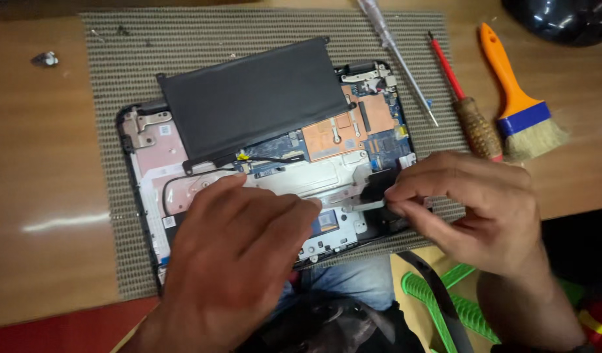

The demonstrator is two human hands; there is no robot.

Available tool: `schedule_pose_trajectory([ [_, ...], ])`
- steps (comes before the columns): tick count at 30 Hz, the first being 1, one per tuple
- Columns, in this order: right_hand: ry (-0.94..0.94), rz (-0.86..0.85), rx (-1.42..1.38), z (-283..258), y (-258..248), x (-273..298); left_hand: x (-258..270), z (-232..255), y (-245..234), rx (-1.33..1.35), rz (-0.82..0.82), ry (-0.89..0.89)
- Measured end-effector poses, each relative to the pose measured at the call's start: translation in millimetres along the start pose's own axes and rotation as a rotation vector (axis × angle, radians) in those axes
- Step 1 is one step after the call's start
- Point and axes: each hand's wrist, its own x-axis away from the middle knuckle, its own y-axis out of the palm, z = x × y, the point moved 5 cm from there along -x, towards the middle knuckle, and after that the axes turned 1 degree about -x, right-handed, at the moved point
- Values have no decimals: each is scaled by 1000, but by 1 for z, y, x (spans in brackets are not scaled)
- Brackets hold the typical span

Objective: The person installs a battery into a disassembled laptop chassis, carefully aligning it within the frame. They then connect the battery's ribbon cable to the motherboard and secure the connection.

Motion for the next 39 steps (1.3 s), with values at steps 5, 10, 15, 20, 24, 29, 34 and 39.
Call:
schedule_pose_trajectory([
  [5,44,-62,-39,12,6,12,6,-7,6,4,-53,-52],
  [10,-63,-117,-9,4,22,12,14,-17,-10,-36,-50,-172],
  [15,-104,-136,6,-2,36,6,27,-22,-16,-94,-49,-207],
  [20,0,-114,-84,-9,49,-3,38,-25,-20,-82,-56,-232],
  [24,44,-136,-98,-14,59,-8,41,-25,-19,-59,-55,-223],
  [29,25,-186,-61,-12,63,-8,46,-26,-19,-39,-65,-213],
  [34,154,-200,-86,-12,59,-11,48,-27,-19,-41,-59,-204],
  [39,141,-194,-140,-15,60,-11,48,-27,-17,-28,-80,-194],
])
